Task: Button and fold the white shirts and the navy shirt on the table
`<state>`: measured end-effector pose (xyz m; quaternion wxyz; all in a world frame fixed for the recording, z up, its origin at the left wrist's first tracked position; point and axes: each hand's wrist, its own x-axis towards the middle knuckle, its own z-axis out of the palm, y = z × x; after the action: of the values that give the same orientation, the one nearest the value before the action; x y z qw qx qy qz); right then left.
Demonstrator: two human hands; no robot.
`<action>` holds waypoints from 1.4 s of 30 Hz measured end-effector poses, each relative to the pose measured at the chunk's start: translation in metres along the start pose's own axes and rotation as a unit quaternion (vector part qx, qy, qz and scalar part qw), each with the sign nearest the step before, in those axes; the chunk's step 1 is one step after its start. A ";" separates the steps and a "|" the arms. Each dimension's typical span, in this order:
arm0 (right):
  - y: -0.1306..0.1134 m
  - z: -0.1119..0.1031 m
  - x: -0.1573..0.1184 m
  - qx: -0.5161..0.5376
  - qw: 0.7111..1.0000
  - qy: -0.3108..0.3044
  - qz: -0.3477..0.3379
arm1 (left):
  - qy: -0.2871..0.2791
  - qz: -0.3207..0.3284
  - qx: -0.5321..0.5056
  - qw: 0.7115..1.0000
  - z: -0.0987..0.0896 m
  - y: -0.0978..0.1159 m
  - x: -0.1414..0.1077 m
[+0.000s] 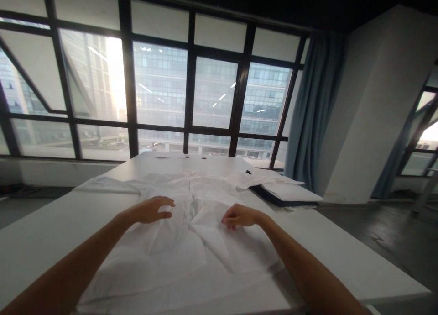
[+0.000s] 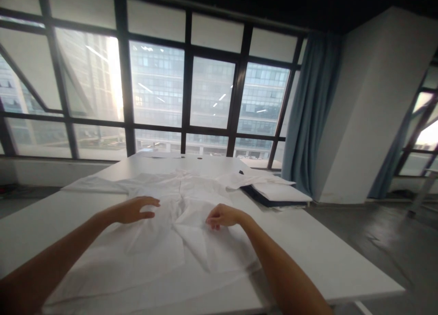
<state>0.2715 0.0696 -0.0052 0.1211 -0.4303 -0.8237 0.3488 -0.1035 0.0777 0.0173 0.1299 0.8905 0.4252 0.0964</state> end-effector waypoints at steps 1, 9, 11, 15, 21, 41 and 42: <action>0.000 0.006 0.006 -0.041 0.998 0.051 -0.016 | 0.004 0.003 0.032 0.999 0.011 -0.004 0.005; -0.020 0.013 -0.001 -0.146 0.987 -0.001 -0.062 | -0.155 -0.016 0.098 0.983 0.031 0.015 0.010; -0.030 0.018 -0.004 -0.129 0.990 -0.021 -0.054 | -0.100 0.005 0.091 0.991 0.024 0.035 0.004; -0.045 0.036 0.003 -0.144 0.989 -0.035 -0.026 | -0.085 0.061 0.064 0.992 0.025 0.077 -0.011; -0.048 0.038 0.012 -0.074 0.996 -0.017 -0.050 | -0.154 0.115 0.003 0.981 0.021 0.092 -0.022; -0.075 0.028 0.112 -0.101 0.987 0.040 0.122 | -0.059 -0.114 -0.044 0.991 0.028 0.028 0.083; -0.075 0.032 0.118 -0.132 0.983 0.048 0.119 | -0.056 -0.116 -0.035 0.991 0.034 0.026 0.088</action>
<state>0.1382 0.1192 0.0109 0.0603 -0.5534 -0.7988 0.2280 -0.0207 0.1261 -0.0012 0.1954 0.8341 0.5138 0.0453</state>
